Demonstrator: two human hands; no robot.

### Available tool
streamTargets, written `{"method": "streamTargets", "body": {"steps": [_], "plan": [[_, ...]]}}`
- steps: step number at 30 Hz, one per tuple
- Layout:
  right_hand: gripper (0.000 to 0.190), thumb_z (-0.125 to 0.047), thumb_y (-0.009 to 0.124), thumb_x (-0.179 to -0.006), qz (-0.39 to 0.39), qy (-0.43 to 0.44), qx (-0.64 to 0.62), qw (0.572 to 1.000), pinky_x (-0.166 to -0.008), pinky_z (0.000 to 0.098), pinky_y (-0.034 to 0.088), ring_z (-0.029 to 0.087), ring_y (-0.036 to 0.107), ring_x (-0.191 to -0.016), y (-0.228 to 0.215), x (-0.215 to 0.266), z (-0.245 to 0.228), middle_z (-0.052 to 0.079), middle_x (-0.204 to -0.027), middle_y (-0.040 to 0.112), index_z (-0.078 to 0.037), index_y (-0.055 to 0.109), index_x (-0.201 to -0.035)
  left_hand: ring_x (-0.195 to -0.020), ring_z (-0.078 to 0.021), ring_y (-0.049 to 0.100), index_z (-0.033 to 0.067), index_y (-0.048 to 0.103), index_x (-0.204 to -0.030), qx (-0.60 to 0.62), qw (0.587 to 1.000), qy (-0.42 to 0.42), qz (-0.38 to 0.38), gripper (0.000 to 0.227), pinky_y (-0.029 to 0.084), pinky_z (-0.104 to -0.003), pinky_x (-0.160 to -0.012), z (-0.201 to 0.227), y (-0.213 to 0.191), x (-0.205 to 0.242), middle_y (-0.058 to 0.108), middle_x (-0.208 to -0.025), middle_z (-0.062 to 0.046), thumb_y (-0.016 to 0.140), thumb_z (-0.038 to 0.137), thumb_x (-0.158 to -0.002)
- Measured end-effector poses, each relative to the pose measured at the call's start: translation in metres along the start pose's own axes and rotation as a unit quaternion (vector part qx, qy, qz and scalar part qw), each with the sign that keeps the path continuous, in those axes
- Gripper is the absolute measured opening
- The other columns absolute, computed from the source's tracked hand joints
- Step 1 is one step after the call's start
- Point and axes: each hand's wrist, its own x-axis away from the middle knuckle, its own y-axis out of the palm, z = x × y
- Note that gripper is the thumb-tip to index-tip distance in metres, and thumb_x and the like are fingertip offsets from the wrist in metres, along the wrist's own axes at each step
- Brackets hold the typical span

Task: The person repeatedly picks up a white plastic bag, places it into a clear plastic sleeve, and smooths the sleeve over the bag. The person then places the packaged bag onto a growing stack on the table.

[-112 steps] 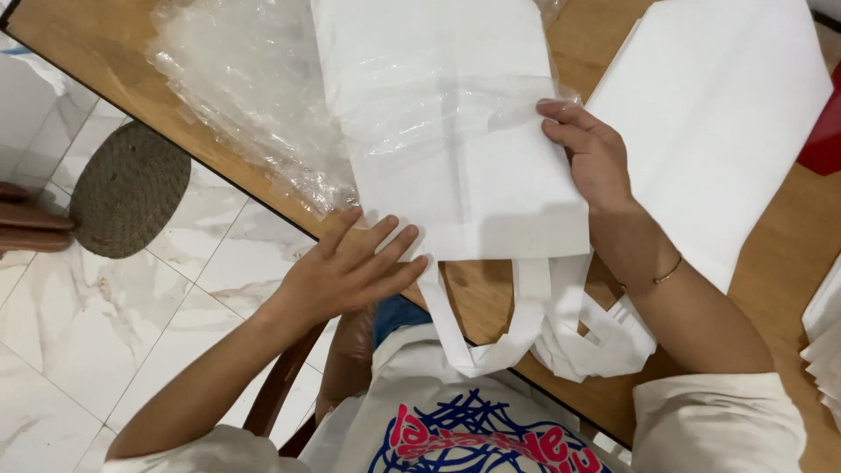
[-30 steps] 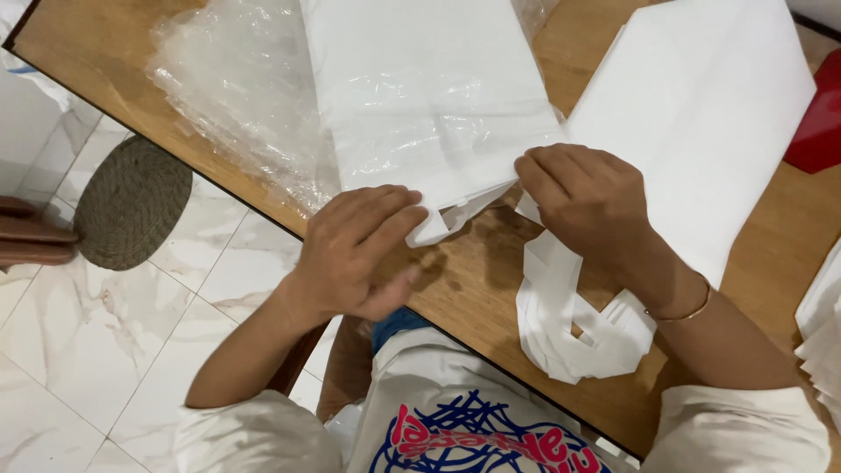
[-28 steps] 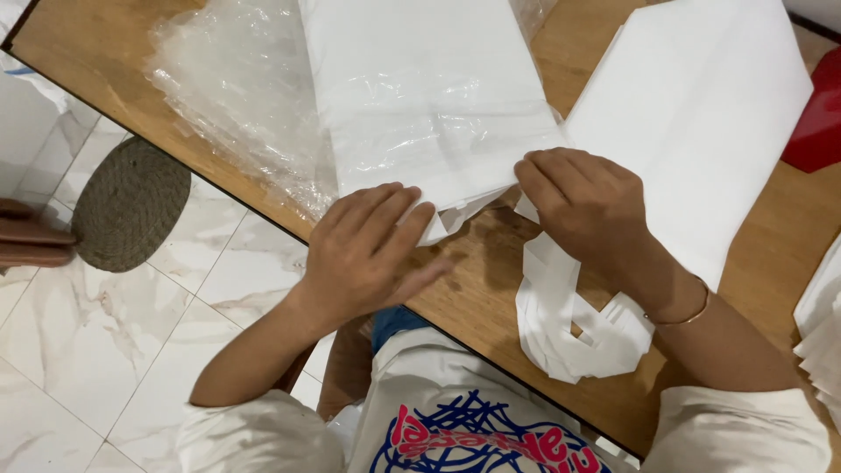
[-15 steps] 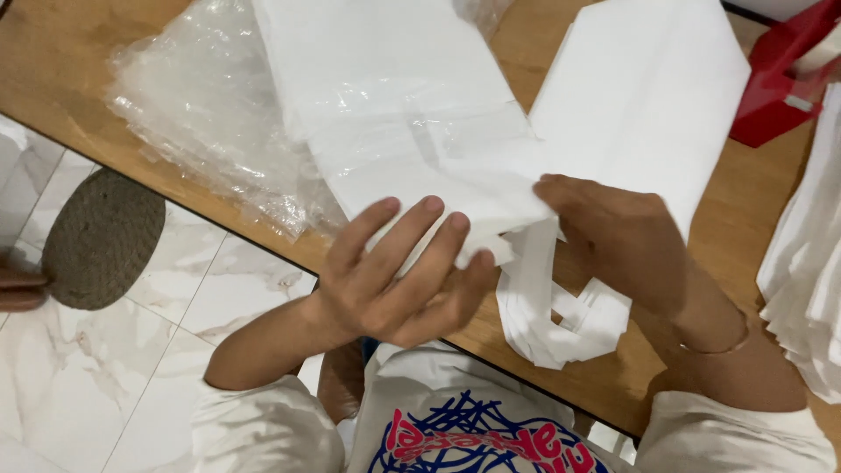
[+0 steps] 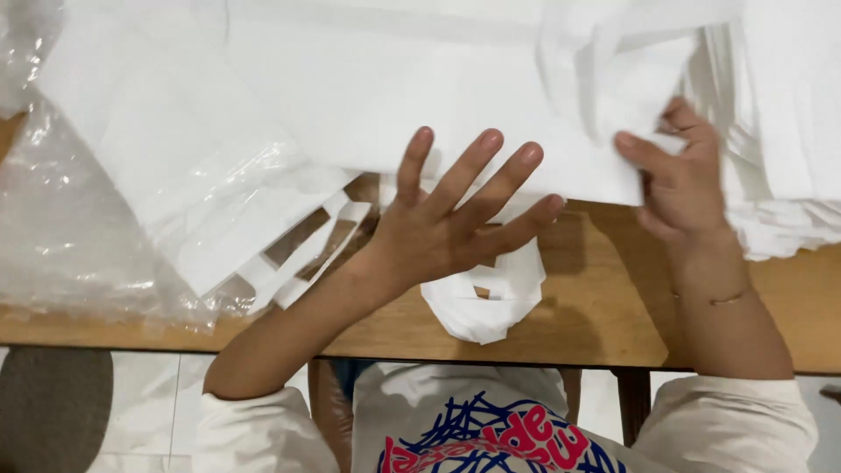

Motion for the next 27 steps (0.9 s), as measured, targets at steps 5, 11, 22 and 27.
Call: {"method": "streamTargets", "body": {"steps": [5,11,22,27], "plan": [[0.036,-0.005,0.06,-0.071,0.018,0.199,-0.039,0.979,-0.083,0.026,0.049,0.018,0.056,-0.099,0.018,0.004,0.028,0.006,-0.107,0.057,-0.007,0.047,-0.104,-0.124,-0.0286,0.035,0.0157,0.009,-0.133,0.032,0.982,0.048,-0.179,0.06,0.03,-0.051,-0.098,0.026,0.051,0.011,0.029,-0.136,-0.011,0.052,0.048,-0.107],[0.037,-0.019,0.056,-0.074,-0.057,0.268,0.023,0.962,-0.054,0.0273,0.044,0.014,0.054,-0.081,0.014,0.003,0.035,0.001,-0.096,0.055,-0.012,0.048,-0.109,-0.116,-0.0286,0.04,0.017,0.04,-0.122,0.127,0.973,-0.037,-0.19,0.051,0.038,-0.044,-0.091,0.033,0.09,0.035,0.042,-0.125,-0.008,0.058,0.007,-0.075],[0.053,-0.017,0.065,-0.071,0.135,0.191,-0.05,0.971,-0.061,0.0257,0.052,0.013,0.056,-0.086,-0.009,-0.066,0.084,0.003,-0.107,0.054,-0.016,0.037,-0.116,-0.102,-0.03,0.05,0.012,0.054,-0.102,0.193,0.973,-0.011,-0.129,0.023,0.038,-0.047,-0.087,0.026,0.091,0.05,0.054,-0.101,-0.01,0.052,0.007,-0.079],[0.06,-0.007,0.07,-0.068,0.088,0.05,0.016,0.995,-0.073,0.0283,0.054,0.016,0.054,-0.091,-0.018,-0.079,0.109,0.009,-0.102,0.052,-0.013,0.035,-0.116,-0.11,-0.0305,0.045,0.0133,0.045,-0.117,0.215,0.961,-0.001,-0.175,0.042,0.037,-0.045,-0.091,0.025,0.097,0.06,0.051,-0.11,-0.013,0.059,0.011,-0.078]]}}
